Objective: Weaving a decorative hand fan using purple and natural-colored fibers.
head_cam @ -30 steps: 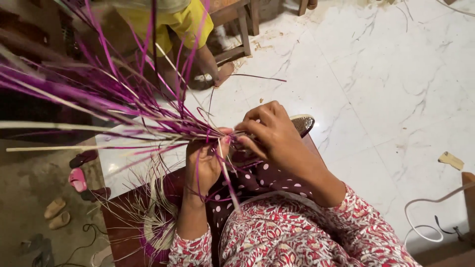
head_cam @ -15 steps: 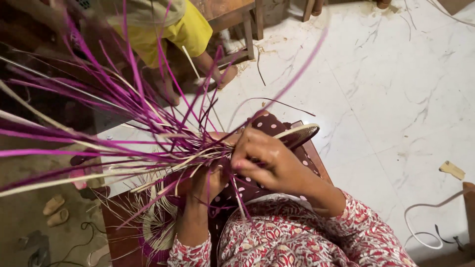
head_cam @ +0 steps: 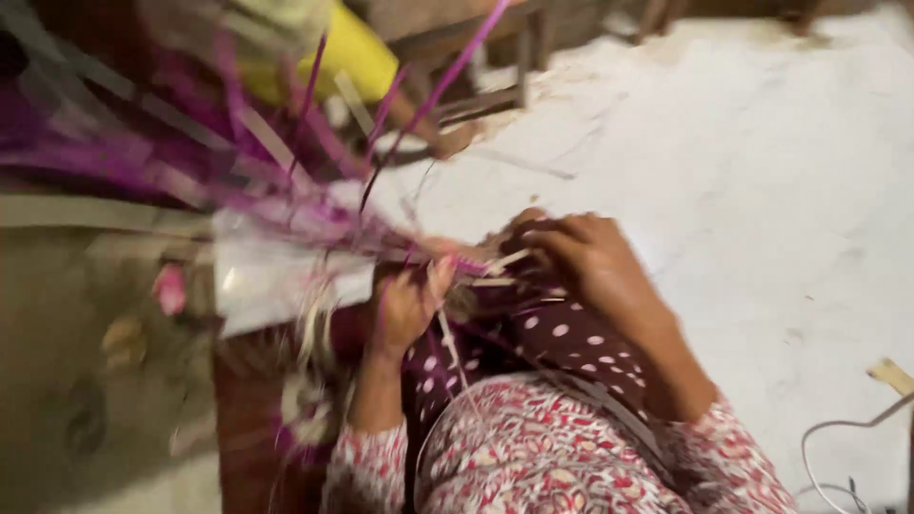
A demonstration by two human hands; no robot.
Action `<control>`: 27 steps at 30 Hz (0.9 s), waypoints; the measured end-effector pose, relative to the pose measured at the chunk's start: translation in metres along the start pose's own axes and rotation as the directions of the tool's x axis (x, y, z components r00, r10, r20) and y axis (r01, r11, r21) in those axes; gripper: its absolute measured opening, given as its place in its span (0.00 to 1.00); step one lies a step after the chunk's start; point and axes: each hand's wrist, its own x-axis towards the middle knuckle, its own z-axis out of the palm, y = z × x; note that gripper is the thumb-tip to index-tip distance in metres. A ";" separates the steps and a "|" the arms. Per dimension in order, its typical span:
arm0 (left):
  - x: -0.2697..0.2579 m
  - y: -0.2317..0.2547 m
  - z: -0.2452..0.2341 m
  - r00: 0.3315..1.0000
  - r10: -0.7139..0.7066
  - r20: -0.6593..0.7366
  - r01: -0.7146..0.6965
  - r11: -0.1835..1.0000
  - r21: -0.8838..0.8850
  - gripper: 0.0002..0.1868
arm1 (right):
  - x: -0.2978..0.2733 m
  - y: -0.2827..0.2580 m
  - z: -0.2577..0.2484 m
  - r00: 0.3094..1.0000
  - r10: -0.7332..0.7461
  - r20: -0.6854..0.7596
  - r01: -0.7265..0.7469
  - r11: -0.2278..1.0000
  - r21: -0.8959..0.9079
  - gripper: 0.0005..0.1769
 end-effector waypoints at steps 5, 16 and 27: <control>0.096 0.006 -0.103 0.957 -0.268 0.111 0.266 0.657 -0.705 0.13 | -0.021 -0.001 -0.002 0.989 0.116 0.091 -0.115 0.993 -0.019 0.05; 0.092 0.000 -0.074 0.588 -0.571 0.573 0.705 0.015 -0.709 0.12 | -0.037 -0.052 0.027 0.970 0.160 0.185 -0.173 0.983 0.058 0.10; 0.110 0.001 -0.053 0.655 -0.565 0.503 0.599 -0.019 -0.801 0.14 | 0.038 -0.038 0.013 0.977 0.208 0.036 -0.211 0.958 0.193 0.08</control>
